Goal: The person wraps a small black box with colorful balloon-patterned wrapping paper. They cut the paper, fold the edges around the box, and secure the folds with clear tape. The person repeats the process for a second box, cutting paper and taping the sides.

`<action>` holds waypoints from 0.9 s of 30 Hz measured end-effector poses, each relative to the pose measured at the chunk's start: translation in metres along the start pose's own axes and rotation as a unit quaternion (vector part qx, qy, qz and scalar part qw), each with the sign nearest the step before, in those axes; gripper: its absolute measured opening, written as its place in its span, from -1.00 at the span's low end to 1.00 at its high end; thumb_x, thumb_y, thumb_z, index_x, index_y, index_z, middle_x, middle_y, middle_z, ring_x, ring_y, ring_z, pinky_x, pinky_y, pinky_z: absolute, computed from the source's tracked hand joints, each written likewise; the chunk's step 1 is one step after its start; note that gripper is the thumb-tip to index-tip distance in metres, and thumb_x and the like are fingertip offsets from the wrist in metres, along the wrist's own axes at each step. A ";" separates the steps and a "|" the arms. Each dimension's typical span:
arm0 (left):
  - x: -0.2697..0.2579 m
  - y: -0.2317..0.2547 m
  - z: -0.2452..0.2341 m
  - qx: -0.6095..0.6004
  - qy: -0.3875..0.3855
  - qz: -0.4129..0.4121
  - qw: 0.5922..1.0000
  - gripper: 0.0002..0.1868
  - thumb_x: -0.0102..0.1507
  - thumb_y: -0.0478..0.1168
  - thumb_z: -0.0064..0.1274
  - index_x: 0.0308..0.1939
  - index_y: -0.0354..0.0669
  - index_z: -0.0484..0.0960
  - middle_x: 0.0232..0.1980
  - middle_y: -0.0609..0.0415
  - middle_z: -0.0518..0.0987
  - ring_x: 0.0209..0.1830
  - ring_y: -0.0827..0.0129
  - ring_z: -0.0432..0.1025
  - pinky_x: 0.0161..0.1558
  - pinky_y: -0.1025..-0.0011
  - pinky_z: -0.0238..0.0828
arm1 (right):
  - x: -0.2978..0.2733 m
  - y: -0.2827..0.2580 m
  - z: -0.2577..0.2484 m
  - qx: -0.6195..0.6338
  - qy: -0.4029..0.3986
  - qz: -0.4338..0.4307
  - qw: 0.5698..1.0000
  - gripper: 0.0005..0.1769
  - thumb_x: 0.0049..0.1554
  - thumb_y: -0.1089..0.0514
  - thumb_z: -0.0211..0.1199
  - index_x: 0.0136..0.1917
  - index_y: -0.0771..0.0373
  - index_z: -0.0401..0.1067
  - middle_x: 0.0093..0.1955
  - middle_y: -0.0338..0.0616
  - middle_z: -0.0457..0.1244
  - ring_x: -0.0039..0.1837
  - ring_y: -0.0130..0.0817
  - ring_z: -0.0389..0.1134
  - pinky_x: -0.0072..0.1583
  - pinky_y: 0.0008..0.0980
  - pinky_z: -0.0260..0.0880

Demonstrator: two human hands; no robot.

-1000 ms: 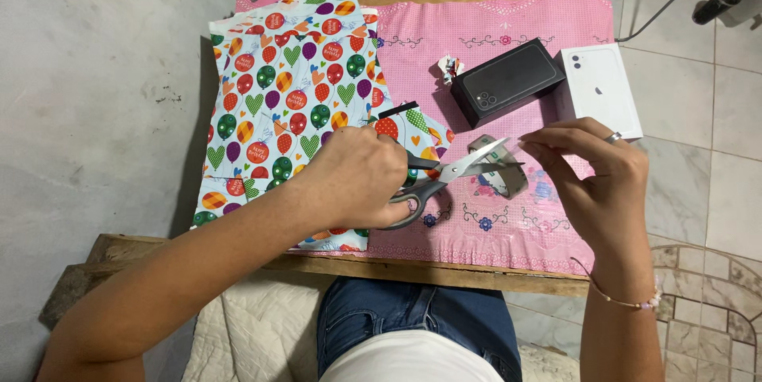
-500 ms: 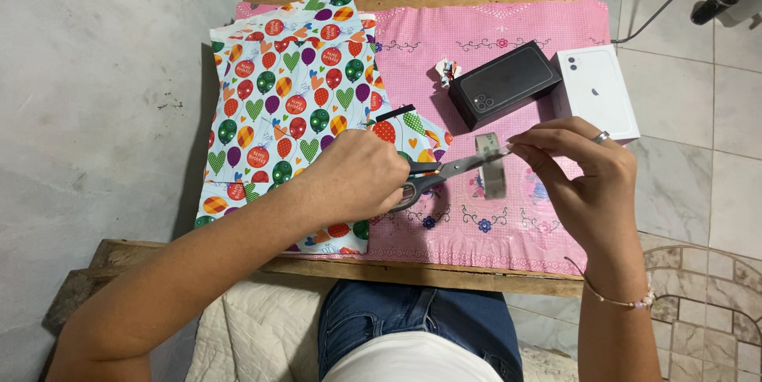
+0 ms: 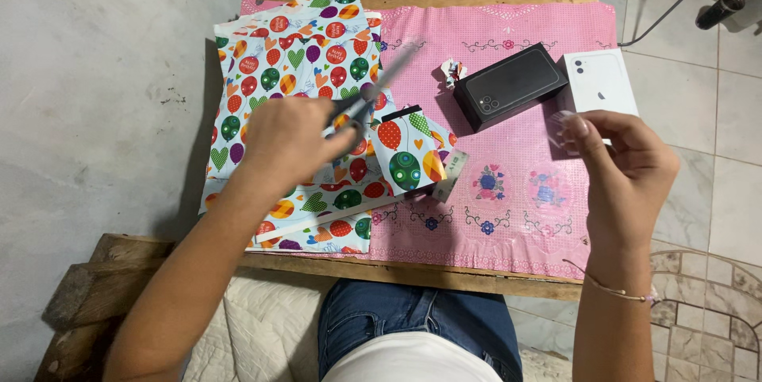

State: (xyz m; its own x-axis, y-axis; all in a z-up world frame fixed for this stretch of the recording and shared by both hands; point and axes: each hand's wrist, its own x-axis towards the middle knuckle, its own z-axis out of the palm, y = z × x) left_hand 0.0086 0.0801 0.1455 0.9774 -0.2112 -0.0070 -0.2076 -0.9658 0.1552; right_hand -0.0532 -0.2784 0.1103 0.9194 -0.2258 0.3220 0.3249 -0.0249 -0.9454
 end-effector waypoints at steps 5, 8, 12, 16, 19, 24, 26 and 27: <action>-0.006 -0.057 0.064 0.031 -0.008 -0.129 0.991 -0.55 0.19 0.13 0.26 -0.34 -0.24 0.71 -0.50 -0.12 0.62 -0.47 0.05 0.56 -0.35 0.06 0.49 | -0.001 0.015 0.012 0.013 -0.017 0.049 0.999 -0.87 0.36 0.32 0.28 0.12 0.47 0.49 0.00 -0.06 0.40 0.00 -0.45 0.42 0.11 -0.47 0.47; -0.016 -0.073 0.112 0.008 -0.043 -0.173 0.984 -0.59 0.17 0.06 0.31 -0.34 -0.28 0.71 -0.42 -0.16 0.64 -0.38 0.01 0.58 -0.30 0.07 0.51 | -0.003 0.017 0.025 0.041 -0.037 0.087 0.995 -0.84 0.32 0.30 0.26 0.13 0.44 0.49 0.01 -0.05 0.40 0.03 -0.39 0.44 0.11 -0.43 0.49; -0.031 -0.076 0.136 -0.033 -0.040 -0.182 0.982 -0.72 0.15 -0.07 0.30 -0.31 -0.23 0.75 -0.37 -0.17 0.65 -0.30 -0.04 0.59 -0.23 0.07 0.53 | -0.006 0.014 0.040 0.071 -0.076 0.127 0.986 -0.83 0.29 0.28 0.23 0.10 0.44 0.49 0.03 -0.01 0.41 0.06 -0.33 0.46 0.09 -0.38 0.49; -0.032 -0.057 0.114 -0.131 0.082 -0.145 0.977 -0.72 0.20 -0.06 0.26 -0.28 -0.23 0.75 -0.37 -0.07 0.68 -0.42 0.14 0.58 -0.38 0.21 0.47 | -0.009 0.008 0.049 0.150 -0.093 0.170 0.969 -0.82 0.30 0.26 0.20 0.11 0.42 0.48 0.06 0.02 0.42 0.08 -0.31 0.47 0.11 -0.37 0.49; -0.031 -0.019 0.091 -0.366 0.140 -0.124 0.912 -0.74 0.27 -0.05 0.19 -0.23 -0.16 0.78 -0.41 0.07 0.69 -0.53 0.46 0.50 -0.47 0.49 0.34 | -0.011 0.004 0.055 0.158 -0.096 0.176 0.967 -0.81 0.28 0.27 0.21 0.13 0.41 0.48 0.06 0.02 0.42 0.06 -0.31 0.47 0.10 -0.37 0.50; -0.033 0.058 0.068 -0.639 0.106 -0.021 0.762 -0.65 0.28 -0.02 0.20 -0.11 -0.26 0.74 -0.26 0.11 0.71 -0.42 0.62 0.47 -0.45 0.64 0.38 | -0.025 -0.001 0.073 0.092 -0.094 0.126 0.983 -0.75 0.21 0.36 0.31 0.17 0.44 0.48 0.08 0.00 0.40 0.10 -0.37 0.44 0.16 -0.43 0.49; -0.032 0.078 0.065 -0.668 0.090 0.013 0.738 -0.65 0.31 -0.07 0.23 -0.06 -0.34 0.72 -0.18 0.03 0.72 -0.28 0.59 0.54 -0.25 0.63 0.46 | -0.032 -0.004 0.079 0.064 -0.089 0.114 0.987 -0.74 0.20 0.39 0.32 0.17 0.44 0.48 0.10 -0.01 0.39 0.08 -0.41 0.42 0.07 -0.49 0.45; -0.031 0.085 0.064 -0.683 0.081 0.029 0.726 -0.65 0.32 -0.10 0.25 -0.04 -0.39 0.71 -0.14 -0.01 0.72 -0.21 0.57 0.57 -0.15 0.63 0.50 | -0.034 -0.006 0.082 0.050 -0.087 0.108 0.989 -0.74 0.19 0.41 0.33 0.17 0.45 0.47 0.10 -0.02 0.39 0.07 -0.43 0.41 0.03 -0.52 0.43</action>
